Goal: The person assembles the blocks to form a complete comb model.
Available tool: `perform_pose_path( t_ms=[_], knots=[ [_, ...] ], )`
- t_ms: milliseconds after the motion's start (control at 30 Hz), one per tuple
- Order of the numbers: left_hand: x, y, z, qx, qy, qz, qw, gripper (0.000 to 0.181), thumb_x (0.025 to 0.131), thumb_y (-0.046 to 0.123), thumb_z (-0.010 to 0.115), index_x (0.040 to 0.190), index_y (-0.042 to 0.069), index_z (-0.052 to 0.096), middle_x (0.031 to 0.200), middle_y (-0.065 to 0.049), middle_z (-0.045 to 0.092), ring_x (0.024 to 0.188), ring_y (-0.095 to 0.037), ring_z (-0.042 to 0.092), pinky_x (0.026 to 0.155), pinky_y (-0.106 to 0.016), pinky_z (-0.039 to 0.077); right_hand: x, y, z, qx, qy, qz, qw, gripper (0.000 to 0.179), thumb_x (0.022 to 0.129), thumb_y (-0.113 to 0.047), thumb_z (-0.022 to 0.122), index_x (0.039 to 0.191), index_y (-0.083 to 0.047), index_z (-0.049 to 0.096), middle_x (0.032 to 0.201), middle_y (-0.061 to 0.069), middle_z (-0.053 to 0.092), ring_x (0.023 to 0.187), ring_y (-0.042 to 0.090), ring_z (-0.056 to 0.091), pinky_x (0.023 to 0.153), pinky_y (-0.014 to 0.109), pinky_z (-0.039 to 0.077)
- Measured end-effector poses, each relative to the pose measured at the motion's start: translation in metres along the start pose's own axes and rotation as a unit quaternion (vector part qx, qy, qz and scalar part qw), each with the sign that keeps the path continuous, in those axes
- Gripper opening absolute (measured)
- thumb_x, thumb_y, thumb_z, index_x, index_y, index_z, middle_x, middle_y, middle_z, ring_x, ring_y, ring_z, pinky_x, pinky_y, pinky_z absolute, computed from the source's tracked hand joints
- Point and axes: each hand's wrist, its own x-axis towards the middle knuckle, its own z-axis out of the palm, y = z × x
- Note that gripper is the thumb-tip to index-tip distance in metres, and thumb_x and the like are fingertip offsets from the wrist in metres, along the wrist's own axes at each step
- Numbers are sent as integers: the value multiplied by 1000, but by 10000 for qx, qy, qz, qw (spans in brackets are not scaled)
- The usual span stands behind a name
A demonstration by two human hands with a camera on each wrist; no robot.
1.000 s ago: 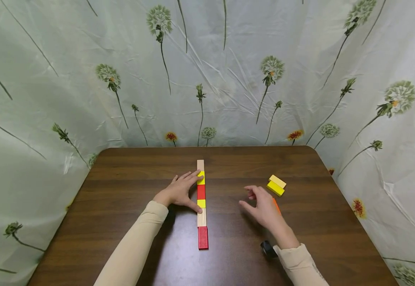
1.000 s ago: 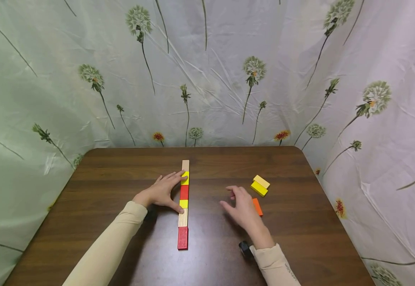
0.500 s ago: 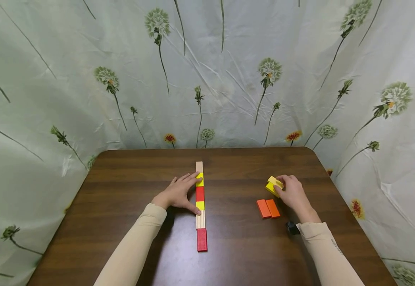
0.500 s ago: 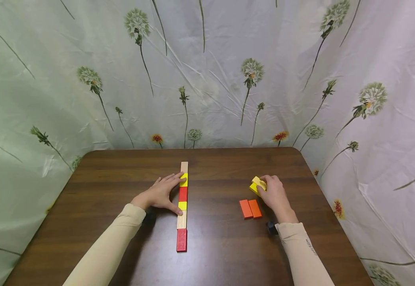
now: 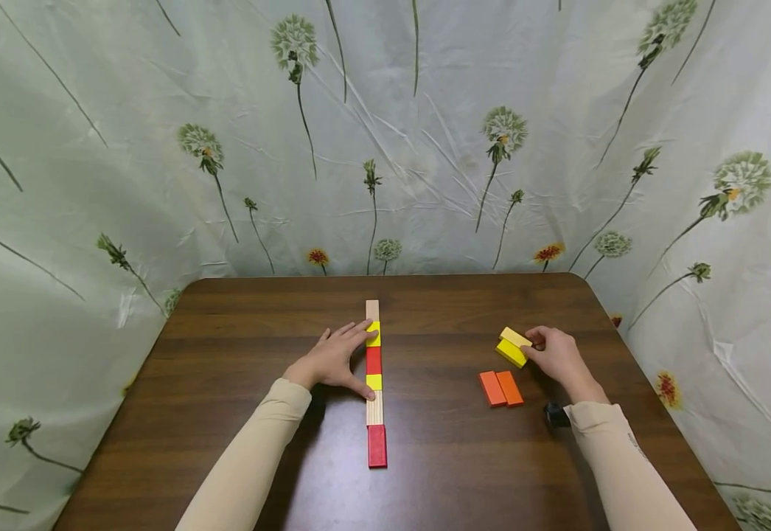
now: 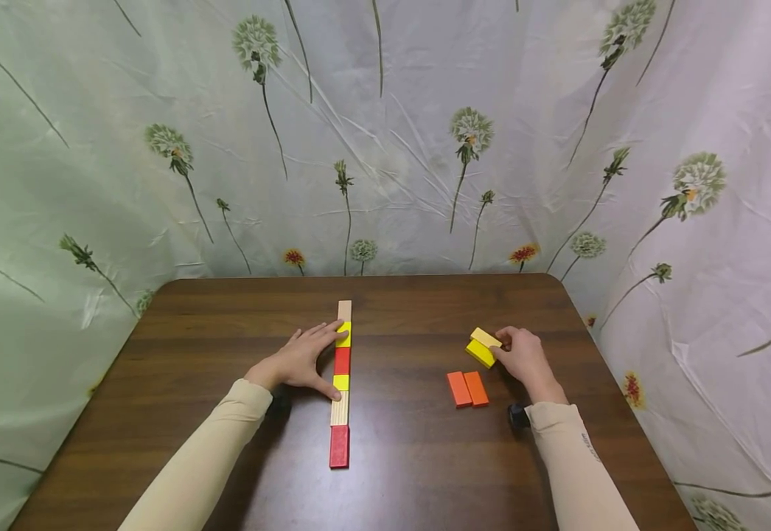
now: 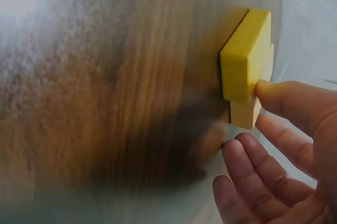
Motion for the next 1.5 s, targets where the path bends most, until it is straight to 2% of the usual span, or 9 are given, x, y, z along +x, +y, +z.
perform_pose_path(
  t_ms=[233, 367, 600, 800, 967, 1167, 1500],
  knots=[
    [0, 0, -3, 49, -24, -41, 10000, 120, 69, 71, 92, 166, 20, 42, 182, -1, 20, 167, -38, 20, 127, -79, 14, 7, 1, -4, -18, -12, 76, 10000, 38, 102, -16, 73, 128, 11, 66, 116, 30, 70, 99, 38, 65, 96, 55, 59],
    [-1, -1, -5, 43, 3, -51, 10000, 121, 68, 71, 92, 166, 20, 43, 182, -2, 21, 167, -39, 21, 126, -80, 15, 11, 4, -6, 102, -149, 109, 9998, 41, 102, -18, 74, 131, 9, 65, 116, 28, 69, 98, 36, 64, 95, 52, 60],
    [-1, -2, -5, 58, 9, -73, 10000, 120, 68, 71, 92, 166, 21, 43, 182, -1, 20, 167, -38, 20, 127, -79, 13, 17, 9, -9, 139, -290, -90, 9994, 37, 98, -13, 78, 125, 9, 67, 108, 24, 71, 94, 31, 65, 93, 51, 60],
    [-4, -3, -5, -86, 63, 80, 9999, 121, 69, 68, 94, 167, 20, 41, 182, -2, 20, 167, -40, 19, 126, -80, 13, 23, 7, -12, 225, -400, -70, 9989, 33, 98, -12, 78, 121, 11, 70, 106, 23, 74, 92, 30, 67, 93, 50, 62],
    [-5, -3, -4, -146, 86, 71, 9998, 120, 70, 66, 94, 167, 20, 41, 182, -1, 19, 168, -39, 18, 126, -80, 12, 34, -2, -12, 288, -547, -172, 9979, 32, 99, -12, 77, 120, 11, 70, 106, 23, 74, 93, 29, 67, 95, 49, 62],
    [-5, -1, -4, -185, 43, 55, 9998, 121, 69, 66, 94, 167, 21, 40, 182, -2, 19, 168, -38, 18, 126, -80, 12, 44, -15, -11, 327, -527, -317, 9976, 32, 100, -11, 76, 122, 11, 70, 107, 23, 74, 94, 29, 68, 94, 47, 63],
    [-5, 2, -2, -153, 0, 39, 9999, 120, 71, 66, 94, 168, 22, 39, 182, 0, 18, 169, -36, 16, 127, -79, 11, 64, -46, 1, 508, -428, -840, 9942, 31, 100, -9, 75, 122, 11, 71, 108, 23, 75, 95, 29, 71, 95, 49, 63]
  ],
)
